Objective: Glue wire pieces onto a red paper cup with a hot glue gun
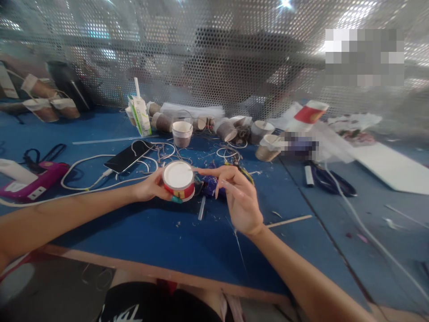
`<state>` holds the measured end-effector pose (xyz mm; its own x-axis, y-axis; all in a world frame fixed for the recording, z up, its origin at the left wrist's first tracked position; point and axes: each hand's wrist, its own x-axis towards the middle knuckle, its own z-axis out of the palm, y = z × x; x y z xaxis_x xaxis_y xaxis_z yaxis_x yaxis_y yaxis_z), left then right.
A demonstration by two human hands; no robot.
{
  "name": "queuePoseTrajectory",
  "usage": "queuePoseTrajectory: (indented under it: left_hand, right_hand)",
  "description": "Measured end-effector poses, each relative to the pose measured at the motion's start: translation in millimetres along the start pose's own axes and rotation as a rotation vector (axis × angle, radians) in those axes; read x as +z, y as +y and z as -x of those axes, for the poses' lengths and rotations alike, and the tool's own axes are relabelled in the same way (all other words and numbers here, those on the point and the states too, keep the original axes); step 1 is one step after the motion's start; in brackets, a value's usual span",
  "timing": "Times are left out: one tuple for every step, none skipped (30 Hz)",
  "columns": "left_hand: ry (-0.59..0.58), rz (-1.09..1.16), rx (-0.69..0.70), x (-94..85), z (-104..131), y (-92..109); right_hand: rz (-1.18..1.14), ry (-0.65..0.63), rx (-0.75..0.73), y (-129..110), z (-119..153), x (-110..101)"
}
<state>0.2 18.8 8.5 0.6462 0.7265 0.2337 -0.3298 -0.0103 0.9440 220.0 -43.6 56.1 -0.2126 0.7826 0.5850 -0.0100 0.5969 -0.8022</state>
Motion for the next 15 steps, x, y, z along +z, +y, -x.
queuePoseTrajectory:
  left_hand:
    - [0.015,0.014,-0.006,-0.2,0,-1]
    - [0.038,0.031,-0.015,-0.6,0,-2]
    - [0.064,0.049,-0.024,-1.1,0,-3]
    - [0.086,0.069,-0.034,-1.7,0,-4]
    - [0.096,0.089,-0.044,-2.5,0,-5]
    - [0.097,0.108,-0.055,-3.3,0,-5]
    - [0.088,0.122,-0.064,-4.1,0,-6]
    - [0.071,0.131,-0.07,-4.8,0,-6]
    - [0.05,0.135,-0.073,-5.4,-1,-6]
    - [0.031,0.134,-0.073,-5.8,-1,-6]
    - [0.018,0.129,-0.071,-6.0,-2,-6]
    - [0.013,0.124,-0.067,-6.0,-2,-6]
    - [0.016,0.12,-0.065,-5.8,-3,-6]
    - [0.025,0.117,-0.064,-5.5,-3,-6]
    - [0.038,0.117,-0.066,-5.1,-3,-6]
  right_hand:
    - [0.015,0.002,-0.003,1,0,-1]
    - [0.027,0.012,-0.002,2,1,-1]
    - [0.03,0.029,0.002,3,0,-2]
    - [0.023,0.05,0.009,4,0,-2]
    - [0.008,0.074,0.012,6,-1,-2]
    - [-0.011,0.098,0.009,8,-2,-3]
    - [-0.025,0.121,0.004,10,-3,-3]
    - [-0.025,0.137,0.002,12,-3,-3]
    - [-0.009,0.141,0.014,14,-3,-3]
    - [0.019,0.138,0.033,15,-3,-3]
    - [0.053,0.126,0.056,17,-3,-3]
    - [0.083,0.107,0.077,18,-2,-3]
    - [0.104,0.083,0.089,18,-1,-3]
    - [0.111,0.06,0.089,19,1,-3]
    - [0.109,0.039,0.087,19,2,-3]
